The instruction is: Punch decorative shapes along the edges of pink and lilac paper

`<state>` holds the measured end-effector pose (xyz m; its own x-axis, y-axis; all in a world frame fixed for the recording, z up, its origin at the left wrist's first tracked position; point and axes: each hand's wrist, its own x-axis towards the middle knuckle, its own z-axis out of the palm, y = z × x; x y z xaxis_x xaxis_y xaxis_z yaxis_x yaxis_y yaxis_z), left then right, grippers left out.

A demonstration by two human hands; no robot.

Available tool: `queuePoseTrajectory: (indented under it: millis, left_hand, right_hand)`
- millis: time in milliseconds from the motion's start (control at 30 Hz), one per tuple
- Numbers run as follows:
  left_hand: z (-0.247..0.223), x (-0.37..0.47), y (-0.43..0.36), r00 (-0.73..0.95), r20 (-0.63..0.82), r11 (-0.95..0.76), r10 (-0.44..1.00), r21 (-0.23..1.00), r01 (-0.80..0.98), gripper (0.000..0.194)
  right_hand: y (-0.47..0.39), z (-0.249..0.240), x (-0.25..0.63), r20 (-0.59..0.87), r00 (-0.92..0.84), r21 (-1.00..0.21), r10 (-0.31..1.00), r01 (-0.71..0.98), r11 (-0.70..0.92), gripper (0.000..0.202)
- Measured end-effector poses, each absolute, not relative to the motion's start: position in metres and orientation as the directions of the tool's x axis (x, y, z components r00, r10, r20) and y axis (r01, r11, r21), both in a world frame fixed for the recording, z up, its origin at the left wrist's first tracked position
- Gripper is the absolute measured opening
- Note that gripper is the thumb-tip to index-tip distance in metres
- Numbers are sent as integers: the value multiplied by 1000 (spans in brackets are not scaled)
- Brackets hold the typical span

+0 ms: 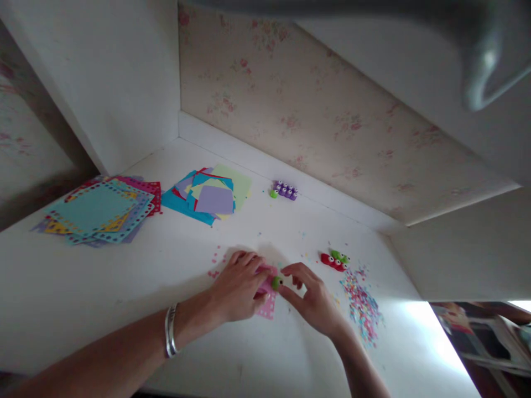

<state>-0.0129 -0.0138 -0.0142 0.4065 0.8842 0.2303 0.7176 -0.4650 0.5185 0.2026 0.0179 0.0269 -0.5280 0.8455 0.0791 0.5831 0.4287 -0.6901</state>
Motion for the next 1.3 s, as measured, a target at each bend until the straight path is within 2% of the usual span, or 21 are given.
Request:
queuePoseTrajectory:
  millis: [100,433,533,733,800,833,900,967,1100,1300]
  left_hand:
    - [-13,-13,-13,394,219,-448,893,521,727,39]
    - [-12,-14,-13,399,196,-439,896,529,727,37]
    - [-14,-13,-12,394,193,-433,898,542,720,41]
    - [-20,-12,-10,400,199,-441,895,537,720,45]
    - [-21,-12,-10,402,201,-445,893,528,723,46]
    - [-21,-12,-10,404,202,-447,892,526,723,46]
    - [-21,-11,-10,404,203,-447,892,529,722,47]
    - [-20,-11,-10,400,204,-444,894,531,722,48]
    - [-20,-12,-10,396,210,-444,894,529,723,48]
    - [-21,-13,-9,401,182,-433,898,529,730,50]
  right_hand:
    - [11,20,213,59,-593,-597,803,624,504,19]
    - [-2,13,244,42,-465,-540,884,734,412,21]
    - [-3,13,242,43,-409,-574,911,736,358,18]
    - [29,16,273,83,-205,-732,975,651,199,22]
    - [55,22,297,123,-138,-727,983,661,184,28]
    - [70,26,310,141,-114,-675,983,716,180,31]
    - [98,34,332,136,-125,-447,983,877,173,34]
    - [121,40,347,110,-166,-357,980,914,195,31]
    - [145,39,354,24,-270,-279,963,923,266,24]
    - [152,29,354,-53,-339,-216,939,922,321,25]
